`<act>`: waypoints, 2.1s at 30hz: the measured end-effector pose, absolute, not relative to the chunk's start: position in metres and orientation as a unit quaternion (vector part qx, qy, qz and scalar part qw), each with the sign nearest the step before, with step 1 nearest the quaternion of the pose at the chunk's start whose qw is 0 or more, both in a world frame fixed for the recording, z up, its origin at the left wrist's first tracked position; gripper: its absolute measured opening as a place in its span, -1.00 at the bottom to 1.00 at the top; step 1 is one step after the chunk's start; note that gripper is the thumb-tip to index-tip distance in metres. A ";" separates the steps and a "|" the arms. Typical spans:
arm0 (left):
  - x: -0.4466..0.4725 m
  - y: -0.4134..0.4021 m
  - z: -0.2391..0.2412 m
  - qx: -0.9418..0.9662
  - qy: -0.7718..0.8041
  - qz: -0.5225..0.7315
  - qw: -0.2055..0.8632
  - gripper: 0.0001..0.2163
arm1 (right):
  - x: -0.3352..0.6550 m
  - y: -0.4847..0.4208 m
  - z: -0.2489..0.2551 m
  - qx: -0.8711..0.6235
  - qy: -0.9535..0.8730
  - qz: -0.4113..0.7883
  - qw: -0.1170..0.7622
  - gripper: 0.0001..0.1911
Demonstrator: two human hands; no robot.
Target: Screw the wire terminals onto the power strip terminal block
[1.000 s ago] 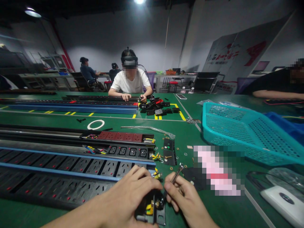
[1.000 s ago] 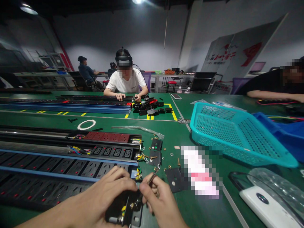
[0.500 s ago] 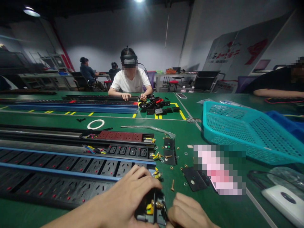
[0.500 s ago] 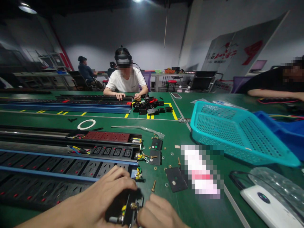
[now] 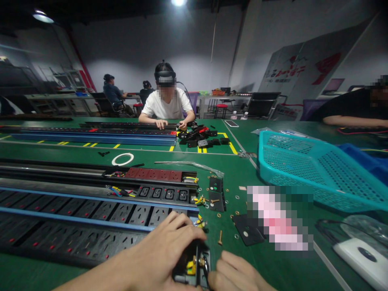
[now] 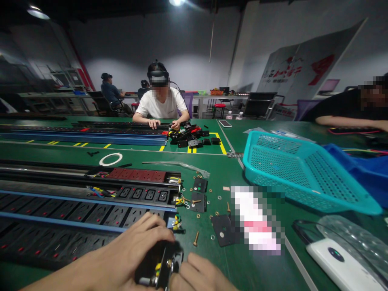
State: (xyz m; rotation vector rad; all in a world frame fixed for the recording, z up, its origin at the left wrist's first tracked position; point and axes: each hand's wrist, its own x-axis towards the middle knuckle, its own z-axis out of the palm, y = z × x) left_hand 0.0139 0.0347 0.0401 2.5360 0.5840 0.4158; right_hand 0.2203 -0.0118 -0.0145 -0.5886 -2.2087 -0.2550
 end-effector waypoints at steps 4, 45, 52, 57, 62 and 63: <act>0.014 0.036 0.039 0.933 0.208 0.145 0.255 -0.48 | 0.220 -0.012 -0.012 -0.261 -0.862 -0.048 0.432 -0.47; 0.013 0.038 0.039 0.938 0.196 0.142 0.250 -0.48 | 0.223 -0.013 -0.012 -0.262 -0.848 -0.007 0.461 -0.55; 0.015 0.037 0.041 0.937 0.202 0.138 0.251 -0.50 | 0.226 -0.011 -0.009 -0.298 -0.824 0.046 0.480 -0.58; 0.014 0.037 0.041 0.935 0.198 0.137 0.259 -0.46 | 0.228 -0.009 -0.015 -0.425 -0.697 0.347 0.462 -0.59; 0.014 0.037 0.041 0.935 0.201 0.130 0.260 -0.43 | 0.224 -0.005 -0.028 -0.477 -0.499 0.583 0.429 -0.47; 0.014 0.037 0.041 0.935 0.201 0.129 0.261 -0.44 | 0.224 -0.005 -0.030 -0.481 -0.485 0.595 0.424 -0.46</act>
